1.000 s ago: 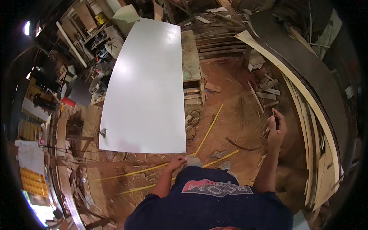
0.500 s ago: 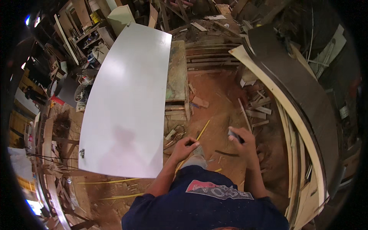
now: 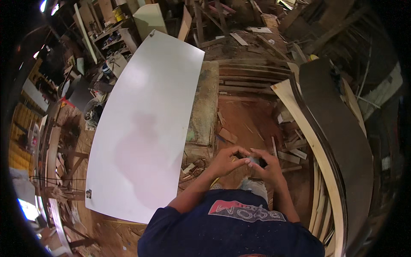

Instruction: The person applies a strip of edge banding to the edge of a white wooden panel by hand, smoothing it down with their fingers to ensure adhesion, and then trims the excess strip using a utility knife.

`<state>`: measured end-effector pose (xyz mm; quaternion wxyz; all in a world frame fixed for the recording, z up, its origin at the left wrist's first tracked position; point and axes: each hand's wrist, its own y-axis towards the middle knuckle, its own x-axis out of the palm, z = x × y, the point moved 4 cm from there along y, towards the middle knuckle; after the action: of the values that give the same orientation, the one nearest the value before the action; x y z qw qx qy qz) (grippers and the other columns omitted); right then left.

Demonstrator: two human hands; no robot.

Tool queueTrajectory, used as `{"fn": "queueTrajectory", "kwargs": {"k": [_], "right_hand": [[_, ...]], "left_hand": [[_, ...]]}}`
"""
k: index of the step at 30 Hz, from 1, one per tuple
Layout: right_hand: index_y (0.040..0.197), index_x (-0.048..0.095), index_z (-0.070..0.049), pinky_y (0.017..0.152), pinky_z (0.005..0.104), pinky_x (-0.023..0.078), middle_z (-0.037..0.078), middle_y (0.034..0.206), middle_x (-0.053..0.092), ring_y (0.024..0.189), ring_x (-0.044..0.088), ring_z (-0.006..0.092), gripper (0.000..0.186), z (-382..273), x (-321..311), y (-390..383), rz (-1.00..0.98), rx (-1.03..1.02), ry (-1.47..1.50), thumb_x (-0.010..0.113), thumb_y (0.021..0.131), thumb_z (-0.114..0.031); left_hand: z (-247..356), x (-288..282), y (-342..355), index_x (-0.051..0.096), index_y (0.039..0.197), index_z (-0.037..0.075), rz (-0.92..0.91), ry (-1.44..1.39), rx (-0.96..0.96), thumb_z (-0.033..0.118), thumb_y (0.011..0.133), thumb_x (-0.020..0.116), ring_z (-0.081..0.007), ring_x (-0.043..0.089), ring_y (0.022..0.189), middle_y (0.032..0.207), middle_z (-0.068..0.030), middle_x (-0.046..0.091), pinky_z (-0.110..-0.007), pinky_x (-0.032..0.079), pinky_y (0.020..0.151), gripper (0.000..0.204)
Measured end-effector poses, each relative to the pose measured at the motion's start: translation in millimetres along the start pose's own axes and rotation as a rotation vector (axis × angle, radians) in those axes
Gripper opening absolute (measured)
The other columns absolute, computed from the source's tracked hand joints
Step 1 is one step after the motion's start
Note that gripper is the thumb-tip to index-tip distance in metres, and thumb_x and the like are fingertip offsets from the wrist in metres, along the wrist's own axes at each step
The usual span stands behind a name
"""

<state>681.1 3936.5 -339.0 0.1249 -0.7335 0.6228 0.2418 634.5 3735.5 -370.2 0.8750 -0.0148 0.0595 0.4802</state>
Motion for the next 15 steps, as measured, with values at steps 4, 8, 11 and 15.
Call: {"fn": "queueTrajectory", "kwargs": {"k": [4, 8, 11, 15], "right_hand": [[0.139, 0.069, -0.007, 0.097, 0.0409, 0.058, 0.018, 0.126, 0.076, 0.114, 0.076, 0.0325, 0.055, 42, -8, 72, -0.144, -0.102, 0.032, 0.085, 0.09, -0.023], [0.135, 0.072, -0.006, 0.098, 0.0418, 0.058, 0.018, 0.125, 0.077, 0.113, 0.076, 0.0338, 0.051, 77, -16, 152, -0.358, -0.17, 0.109, 0.086, 0.089, -0.022], [0.133, 0.074, -0.007, 0.098, 0.0413, 0.058, 0.018, 0.124, 0.077, 0.112, 0.076, 0.0338, 0.047, 88, -21, 202, -0.465, -0.235, 0.127, 0.086, 0.09, -0.022], [0.132, 0.074, -0.008, 0.094, 0.0404, 0.059, 0.017, 0.124, 0.078, 0.112, 0.076, 0.0326, 0.046, 100, -30, 249, -0.645, -0.269, 0.108, 0.086, 0.09, -0.024]], "left_hand": [[-24, -19, 41, 0.075, 0.119, 0.001, 0.197, -0.007, -0.056, 0.018, 0.098, 0.081, -0.0149, 0.071, 0.106, 0.114, -0.0077, 0.077, -0.032, 0.056, 0.094, 0.028], [-36, -40, 64, 0.075, 0.119, 0.002, 0.502, -0.107, -0.063, 0.018, 0.099, 0.08, -0.0096, 0.069, 0.095, 0.107, -0.0042, 0.076, -0.028, 0.055, 0.085, 0.026], [-40, -49, 66, 0.074, 0.122, 0.003, 0.759, -0.212, -0.174, 0.017, 0.1, 0.079, -0.0101, 0.07, 0.093, 0.103, -0.0035, 0.076, -0.027, 0.057, 0.08, 0.026], [-39, -45, 65, 0.073, 0.124, 0.001, 0.943, -0.189, -0.168, 0.017, 0.102, 0.077, -0.0112, 0.071, 0.091, 0.102, -0.0046, 0.076, -0.028, 0.059, 0.078, 0.027]]}}
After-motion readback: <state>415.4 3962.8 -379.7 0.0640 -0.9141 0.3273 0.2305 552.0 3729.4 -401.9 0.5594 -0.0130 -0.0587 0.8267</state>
